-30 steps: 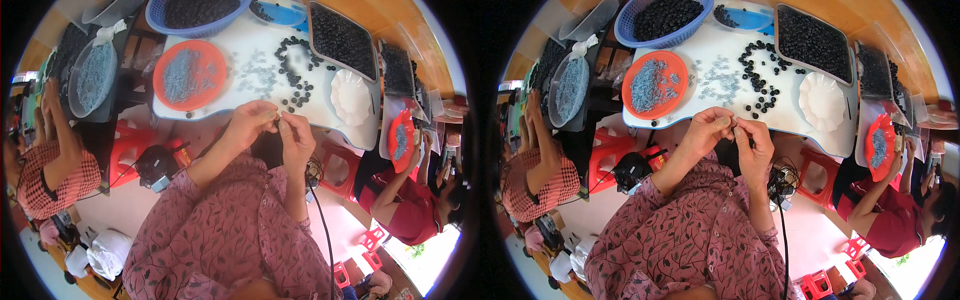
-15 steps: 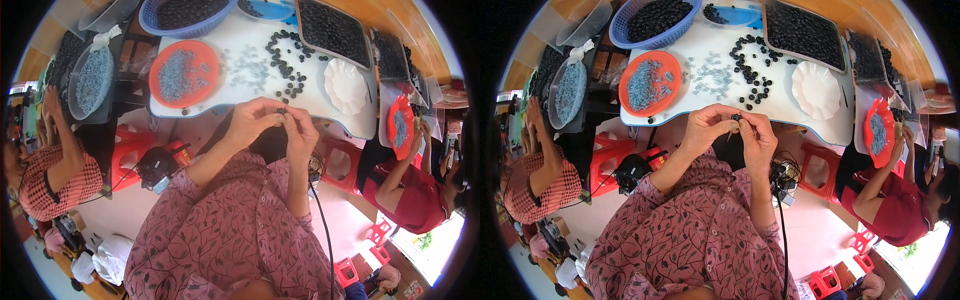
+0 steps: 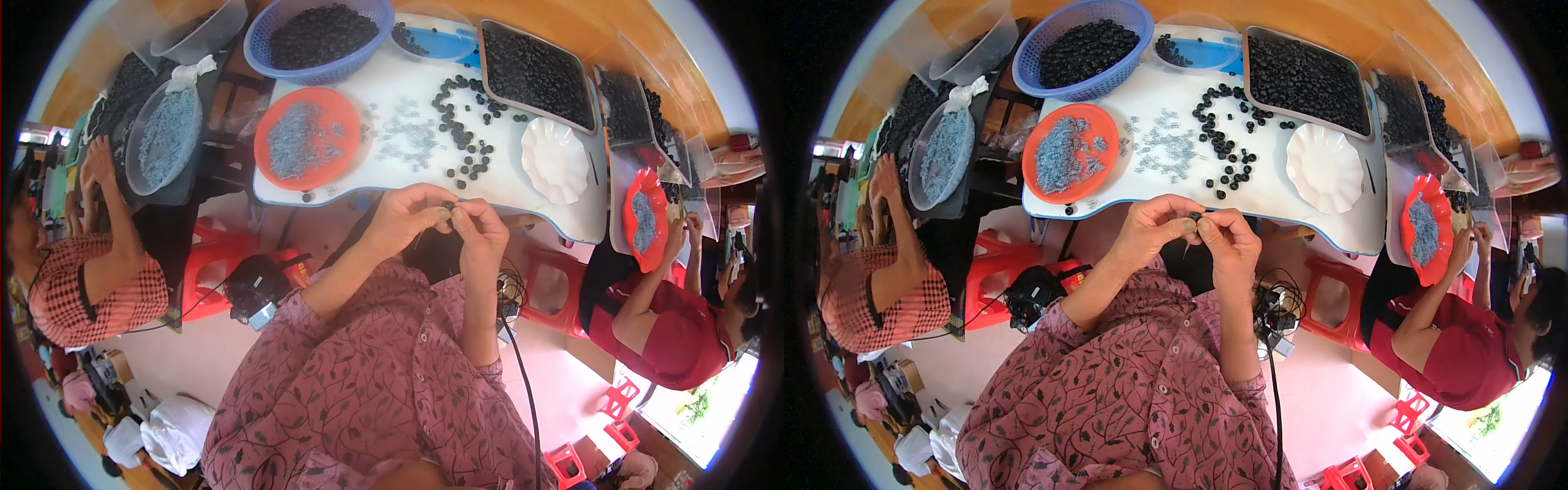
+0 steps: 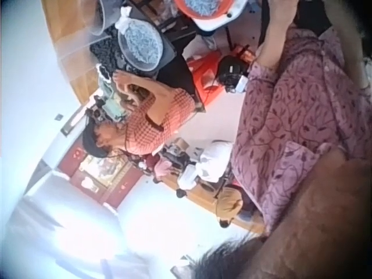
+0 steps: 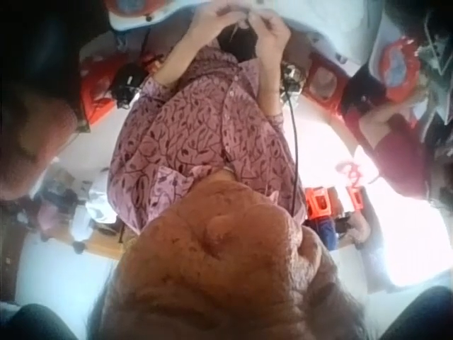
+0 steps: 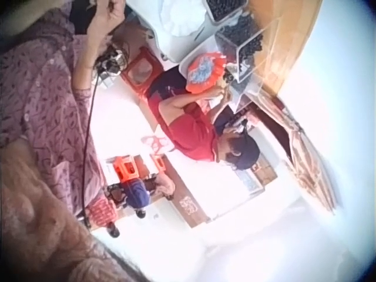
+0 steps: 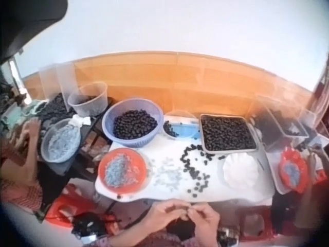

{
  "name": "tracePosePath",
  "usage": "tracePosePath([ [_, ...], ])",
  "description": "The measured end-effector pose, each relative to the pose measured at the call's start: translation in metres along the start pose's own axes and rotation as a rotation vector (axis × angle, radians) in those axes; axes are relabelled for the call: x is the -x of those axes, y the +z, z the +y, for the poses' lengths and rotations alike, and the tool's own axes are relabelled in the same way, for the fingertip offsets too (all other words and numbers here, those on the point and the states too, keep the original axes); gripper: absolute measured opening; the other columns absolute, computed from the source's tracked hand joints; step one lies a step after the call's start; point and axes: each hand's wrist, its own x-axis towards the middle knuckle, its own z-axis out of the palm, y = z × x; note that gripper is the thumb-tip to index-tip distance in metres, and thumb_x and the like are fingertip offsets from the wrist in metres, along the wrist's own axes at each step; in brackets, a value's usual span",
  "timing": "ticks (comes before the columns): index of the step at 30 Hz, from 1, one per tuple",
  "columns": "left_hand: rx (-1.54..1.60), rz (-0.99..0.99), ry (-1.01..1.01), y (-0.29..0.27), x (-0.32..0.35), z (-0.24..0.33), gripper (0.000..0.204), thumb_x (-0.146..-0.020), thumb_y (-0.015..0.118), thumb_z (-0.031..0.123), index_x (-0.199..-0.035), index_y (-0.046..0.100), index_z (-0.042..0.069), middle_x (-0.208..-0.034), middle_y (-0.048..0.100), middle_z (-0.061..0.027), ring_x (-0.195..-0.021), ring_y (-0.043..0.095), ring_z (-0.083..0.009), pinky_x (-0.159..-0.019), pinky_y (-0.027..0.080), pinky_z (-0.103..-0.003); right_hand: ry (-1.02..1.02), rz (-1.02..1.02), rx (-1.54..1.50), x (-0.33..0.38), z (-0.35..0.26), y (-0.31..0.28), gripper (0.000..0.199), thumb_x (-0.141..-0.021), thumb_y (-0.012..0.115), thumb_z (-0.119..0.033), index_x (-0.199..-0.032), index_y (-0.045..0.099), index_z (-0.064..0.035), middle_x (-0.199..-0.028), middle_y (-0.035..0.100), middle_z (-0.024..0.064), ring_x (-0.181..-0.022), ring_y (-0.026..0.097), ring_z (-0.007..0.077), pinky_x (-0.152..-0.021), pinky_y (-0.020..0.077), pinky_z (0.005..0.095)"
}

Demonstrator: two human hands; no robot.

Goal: The person assembles small black plastic parts by hand, inserting a small clear component into each ring.

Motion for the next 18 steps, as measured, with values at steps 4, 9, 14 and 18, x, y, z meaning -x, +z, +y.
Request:
tracePosePath([
  [4, -0.008, -0.008, -0.034, -0.002, 0.002, 0.006, 0.02, -0.091, 0.06, 0.0, -0.11, 0.063, -0.004, -0.092, 0.066, -0.0067, -0.076, 0.062, -0.0106, -0.071, 0.052, -0.023, 0.103, -0.036, -0.162, -0.002, 0.006, -0.009, 0.002, -0.087, 0.066, -0.001, -0.087, 0.064, 0.001, -0.08, 0.062, 0.0022, -0.074, 0.055, 0.0077, -0.07, 0.0443, 0.0212],
  [9, -0.008, -0.029, -0.066, -0.003, 0.001, 0.003, 0.02, -0.091, 0.059, 0.001, -0.11, 0.063, -0.004, -0.091, 0.066, -0.0063, -0.073, 0.063, -0.0106, -0.069, 0.054, -0.024, 0.158, -0.031, -0.188, 0.001, 0.011, -0.012, 0.006, -0.087, 0.066, -0.006, -0.085, 0.064, -0.0008, -0.079, 0.06, -0.001, -0.069, 0.048, 0.0063, -0.066, 0.0383, 0.021],
  [14, -0.057, -0.013, -0.092, -0.015, -0.007, 0.025, 0.02, -0.09, 0.061, 0.003, -0.109, 0.063, -0.002, -0.089, 0.066, -0.0064, -0.07, 0.063, -0.0113, -0.067, 0.054, -0.025, 0.196, -0.026, -0.149, -0.002, 0.013, -0.006, 0.005, -0.088, 0.066, -0.006, -0.088, 0.066, -0.0008, -0.08, 0.061, -0.0017, -0.072, 0.05, 0.0053, -0.068, 0.0406, 0.0196],
  [18, -0.108, 0.339, 0.052, -0.05, -0.03, 0.052, 0.025, -0.087, 0.064, 0.009, -0.11, 0.064, -0.001, -0.088, 0.066, -0.0074, -0.068, 0.064, -0.0141, -0.064, 0.053, -0.026, 0.241, -0.068, 0.0, 0.003, 0.015, -0.001, 0.008, -0.088, 0.066, -0.004, -0.095, 0.068, -0.0006, -0.083, 0.062, -0.0023, -0.075, 0.053, 0.004, -0.069, 0.0427, 0.0184],
])
